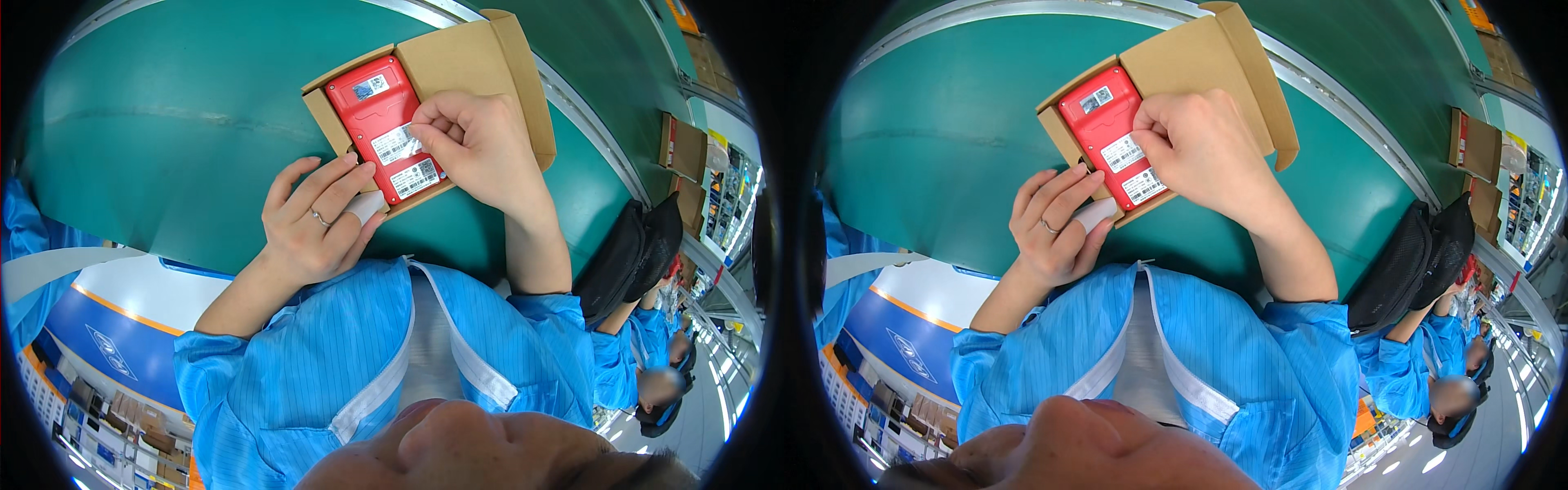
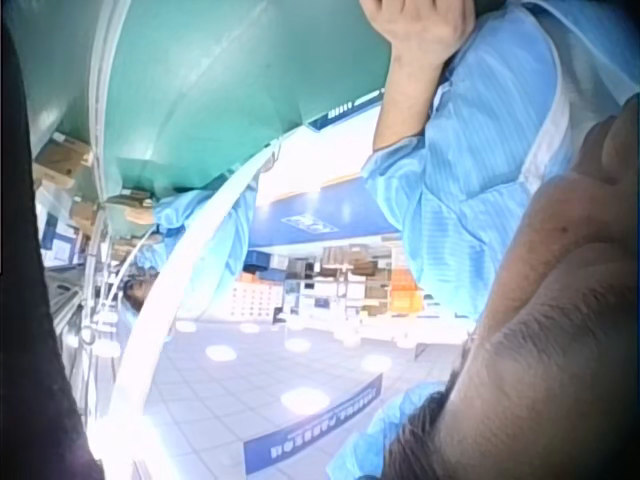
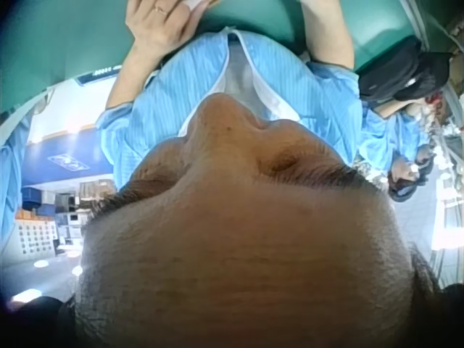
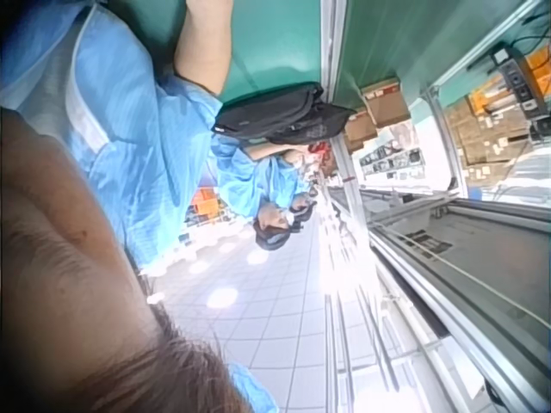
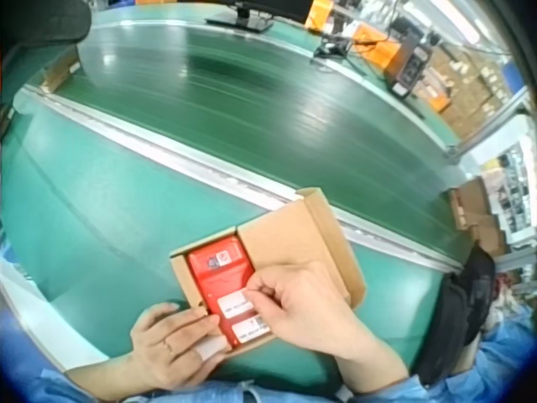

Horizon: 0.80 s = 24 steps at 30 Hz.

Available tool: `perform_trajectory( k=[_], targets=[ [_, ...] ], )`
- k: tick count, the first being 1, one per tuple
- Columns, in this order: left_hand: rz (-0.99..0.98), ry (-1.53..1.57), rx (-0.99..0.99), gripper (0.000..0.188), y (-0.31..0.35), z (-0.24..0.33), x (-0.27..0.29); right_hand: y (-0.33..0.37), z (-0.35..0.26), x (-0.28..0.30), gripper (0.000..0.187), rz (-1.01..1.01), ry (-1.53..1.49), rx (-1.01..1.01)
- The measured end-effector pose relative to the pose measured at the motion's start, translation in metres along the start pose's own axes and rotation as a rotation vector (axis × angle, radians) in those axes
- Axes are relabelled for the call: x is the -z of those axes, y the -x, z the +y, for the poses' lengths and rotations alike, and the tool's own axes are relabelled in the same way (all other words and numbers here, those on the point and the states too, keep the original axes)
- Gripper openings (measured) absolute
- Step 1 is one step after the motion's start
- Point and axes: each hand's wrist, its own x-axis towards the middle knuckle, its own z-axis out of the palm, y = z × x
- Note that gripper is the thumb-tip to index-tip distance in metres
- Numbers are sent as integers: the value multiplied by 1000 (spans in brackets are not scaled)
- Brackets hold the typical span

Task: The person peels labels from a strip and sticks them onto electronic devices inside open cardboard boxes by hand, then slides the boxes along a conveyor belt.

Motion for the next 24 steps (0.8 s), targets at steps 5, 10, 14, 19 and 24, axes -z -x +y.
perform_trajectory(
  k=[5, 10, 14, 19, 24],
  targets=[
    [-3, -1, -5, 22, -1, -3, 1, -1, -1, -2, 8, 17, 35, 12],
    [-26, 89, -22, 17, -8, -5, 0, 2, 1, -3, 8, 53, 135, 66],
    [-94, 79, -7, 18, -13, -6, 0, 7, 2, -9, 8, 89, 309, 104],
    [-125, 46, 7, 17, -12, -4, 1, 21, -13, -7, 22, 217, 779, 67],
    [-91, 61, 13, 17, -10, -5, -3, 61, -15, -8, 26, 99, 542, 192]
  ],
)
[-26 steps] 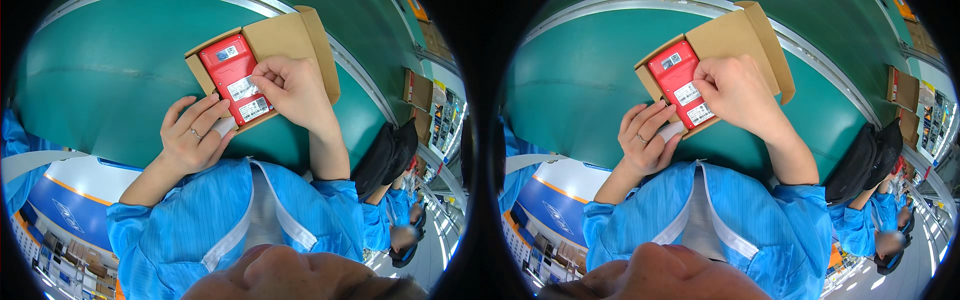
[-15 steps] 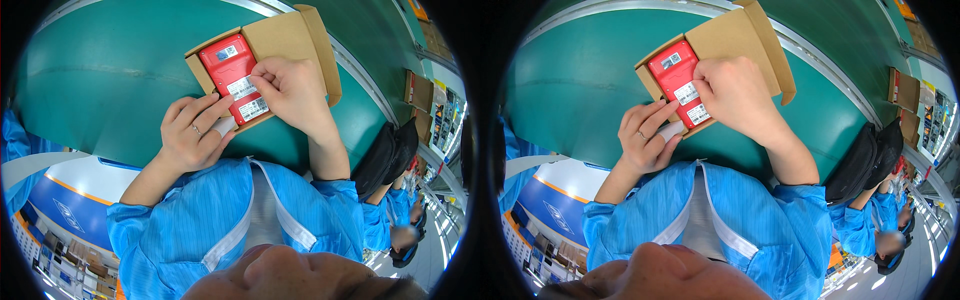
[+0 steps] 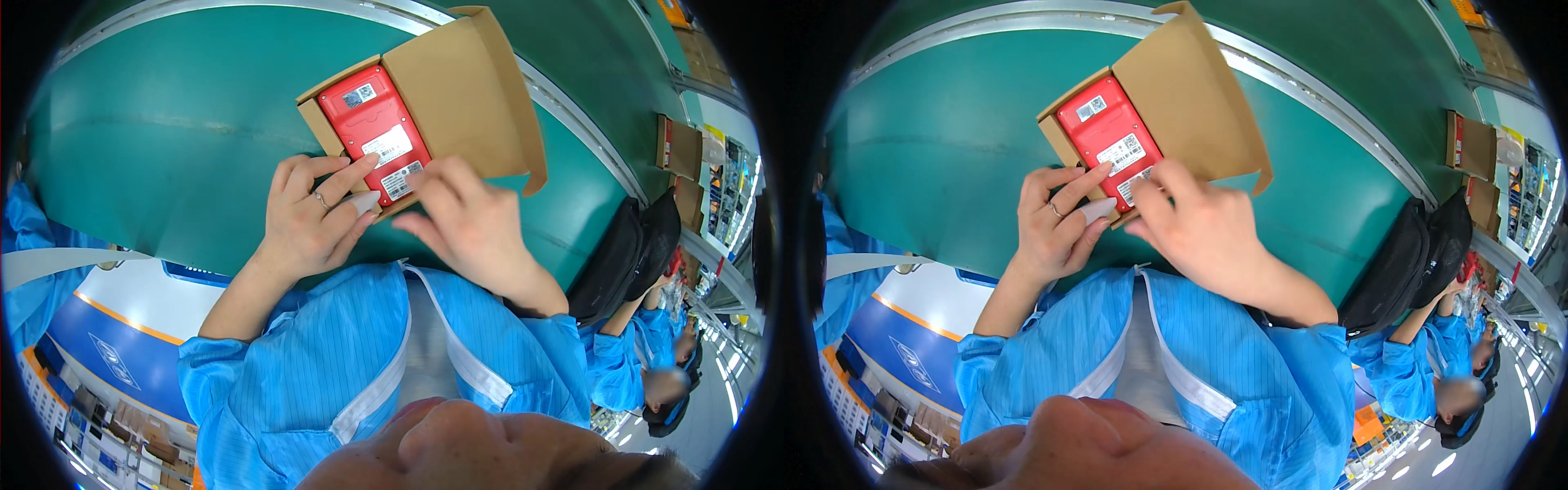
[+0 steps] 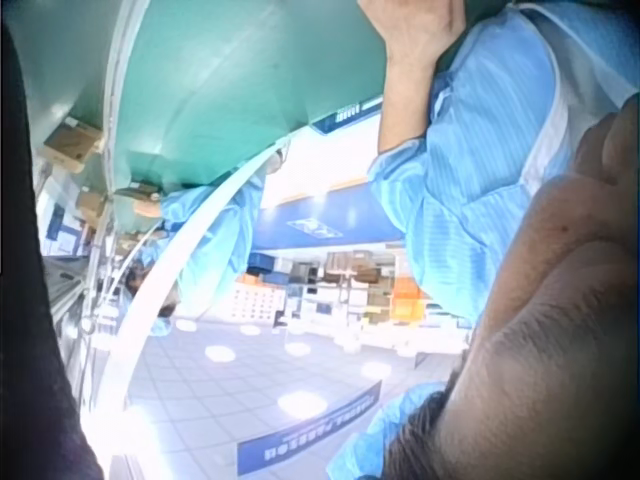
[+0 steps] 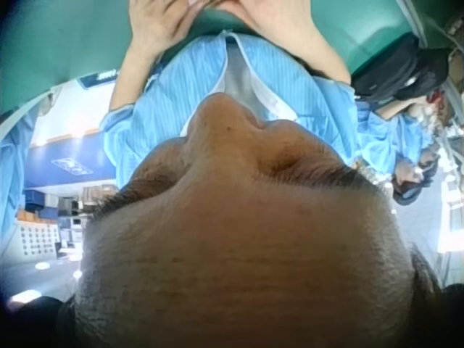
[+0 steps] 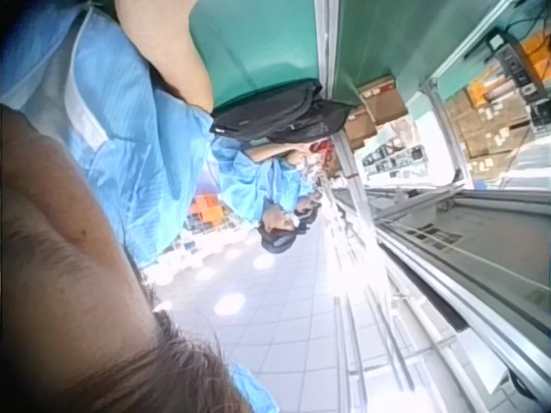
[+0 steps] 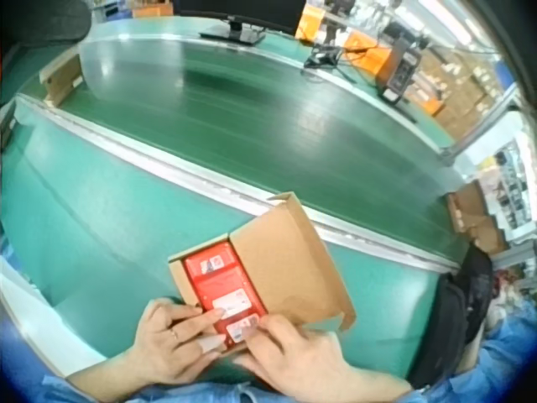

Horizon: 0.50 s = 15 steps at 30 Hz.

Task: The person peels labels from a strip and sticks them onto electronic devices inside open cardboard boxes by hand, then slides the boxes along a conveyor belt.

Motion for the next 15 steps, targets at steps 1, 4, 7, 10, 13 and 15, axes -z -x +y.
perform_trajectory(
  k=[1, 4, 7, 10, 13, 15],
  targets=[
    [28, 10, -4, 18, -1, -2, 0, 6, 0, -7, 28, -55, -57, 46],
    [69, 53, -54, 16, -1, -9, 3, 17, 2, -38, 25, 93, 52, 72],
    [248, 131, -68, 12, 5, -5, 0, 27, 11, -32, 18, 170, 134, 77],
    [270, 155, -63, 10, 4, -2, 2, 40, 56, -12, 22, 353, 291, 84],
    [272, 142, -70, 14, 3, 4, 0, 64, 126, 36, 16, 478, 470, -129],
    [257, 165, -97, 10, 3, 8, -3, 81, 176, 70, 18, 561, 511, -359]
  ],
)
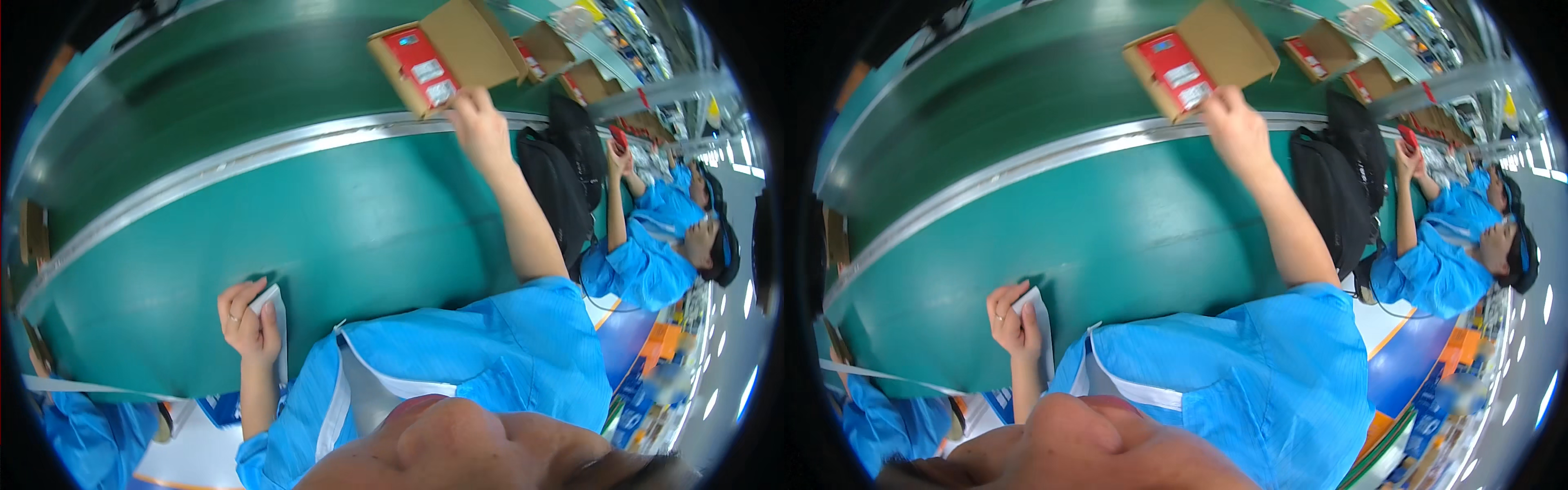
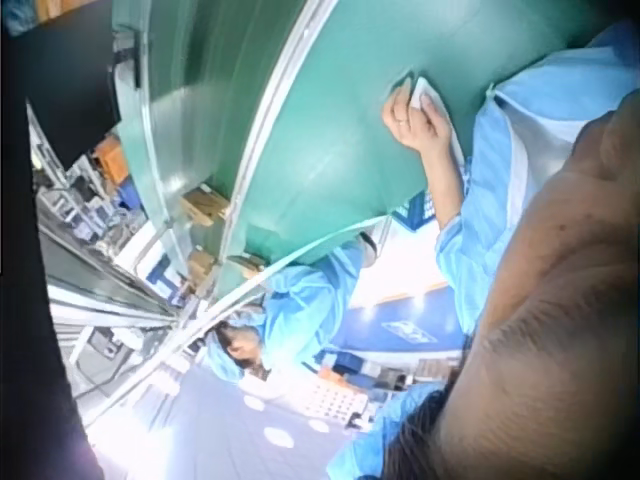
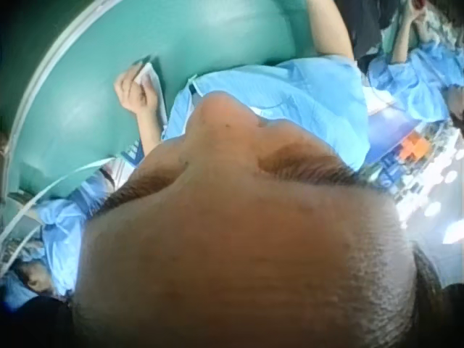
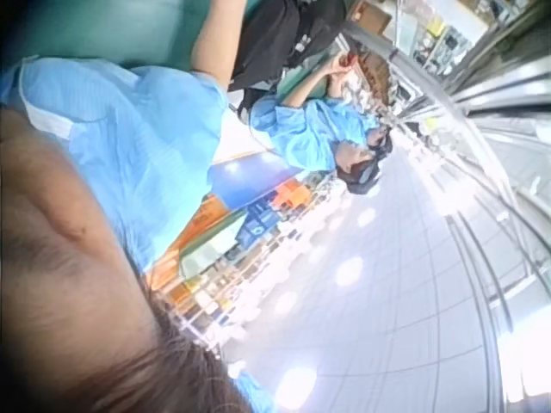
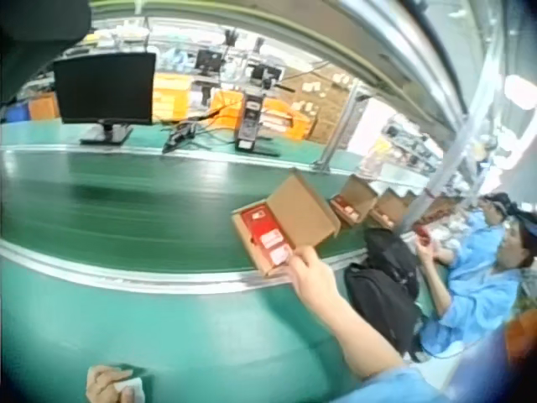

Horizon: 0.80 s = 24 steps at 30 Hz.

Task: The person peels labels from a strip and sticks them onto electronic devices inside open cardboard boxes by hand, then slides the boxes along a conveyor belt.

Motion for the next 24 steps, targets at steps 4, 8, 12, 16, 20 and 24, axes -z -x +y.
perform_trajectory(
  k=[4, 8, 12, 16, 20, 24],
  targets=[
    [-36, -7, 61, 10, 0, -1, -4, 1, 21, -3, 46, 118, -66, -218],
    [-42, 17, 122, 11, -8, 5, -8, 33, -62, -25, 40, 61, -344, -100],
    [-85, 34, 203, 12, -9, 5, -3, 41, -124, -29, 36, 66, -508, 358],
    [-241, 71, 229, 15, -20, 15, -6, 58, -170, -20, 39, -141, -913, 392],
    [-264, 331, 369, 10, -28, 25, -11, 79, -203, -21, 24, -343, -1218, 223],
    [-304, 332, 257, 7, -33, 36, -13, 79, -193, -22, 20, -348, -1275, 246]
  ],
)
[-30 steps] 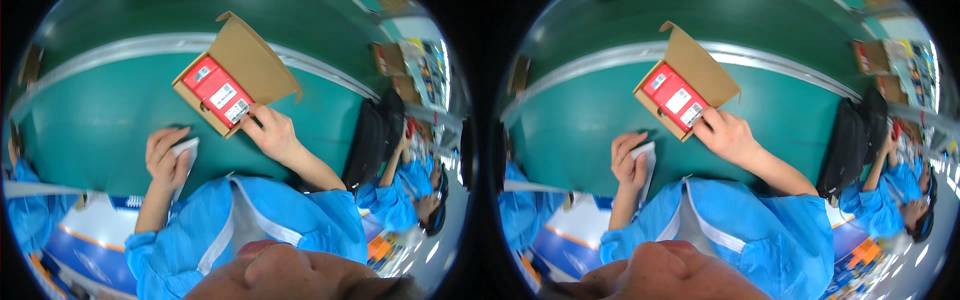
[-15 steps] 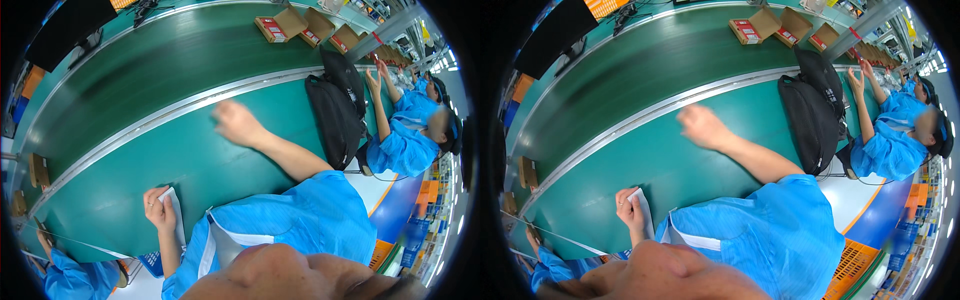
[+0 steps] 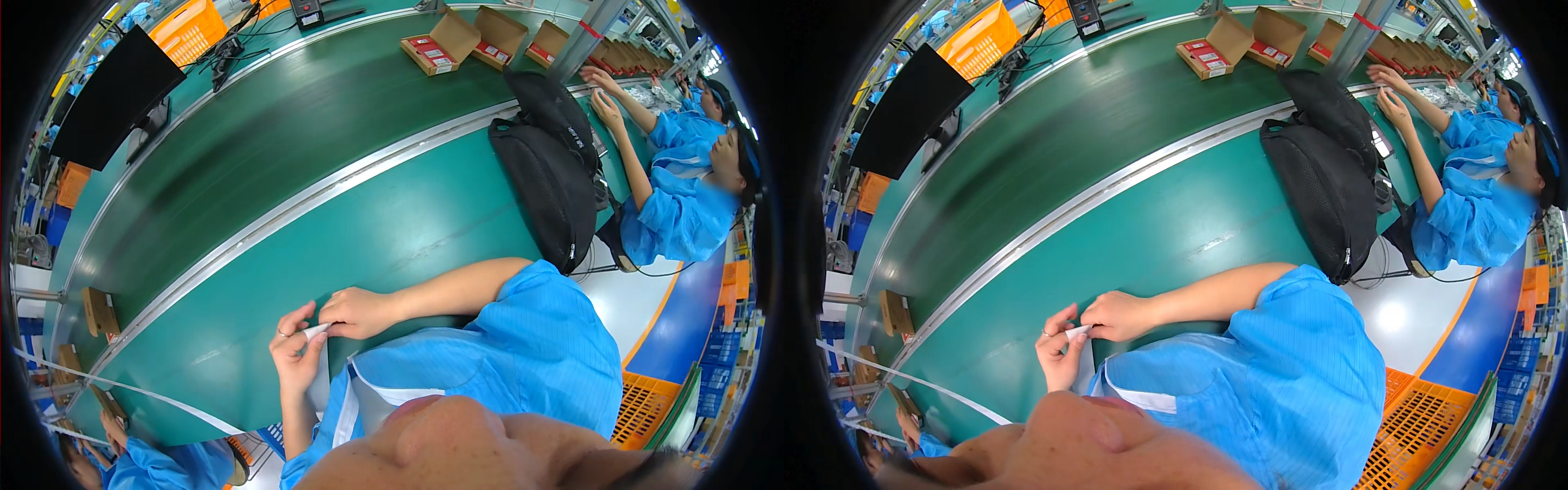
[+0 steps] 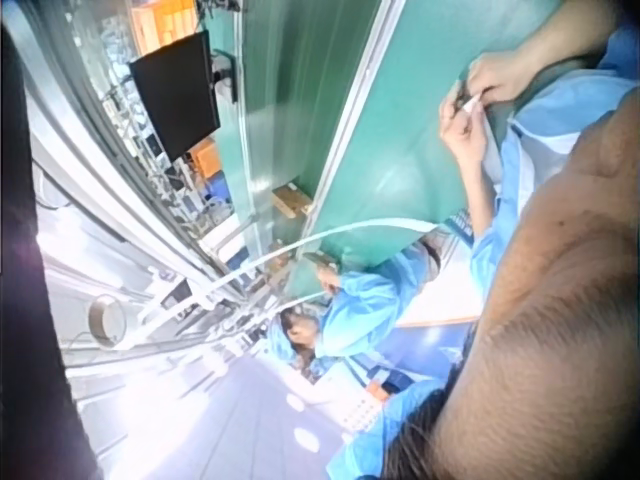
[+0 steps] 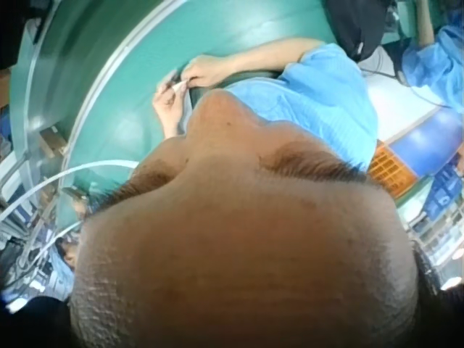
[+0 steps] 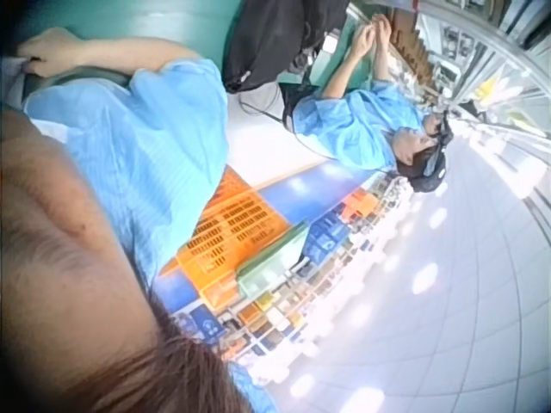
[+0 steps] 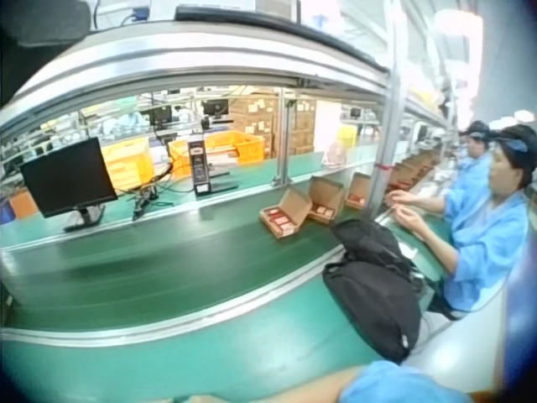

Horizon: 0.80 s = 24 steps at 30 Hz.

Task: The person peels labels from a strip and sticks them onto electronic devices inside open cardboard boxes by hand, then slides the boxes along a conveyor belt.

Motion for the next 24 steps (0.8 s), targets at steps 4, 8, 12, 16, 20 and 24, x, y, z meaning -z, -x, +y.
perform_trajectory(
  k=[4, 8, 12, 16, 20, 24],
  targets=[
    [37, 38, 74, 11, 4, -6, -2, -3, -14, 15, 16, 39, -83, -85],
    [13, -75, -67, 9, 3, -5, 5, -7, -10, 11, 14, 29, -88, -37],
    [-91, -21, 3, 10, 4, -4, 3, 1, -5, 7, 10, 12, -13, -45],
    [35, -64, -3, 4, 4, -13, 24, 1, -11, 15, 6, -94, -137, -69],
    [360, 126, 283, 11, 7, -38, 67, 4, -13, 17, 6, -65, -151, -178],
    [598, 340, 472, 14, 17, -68, 99, 9, -11, 18, 6, -55, -87, -129]
  ],
)
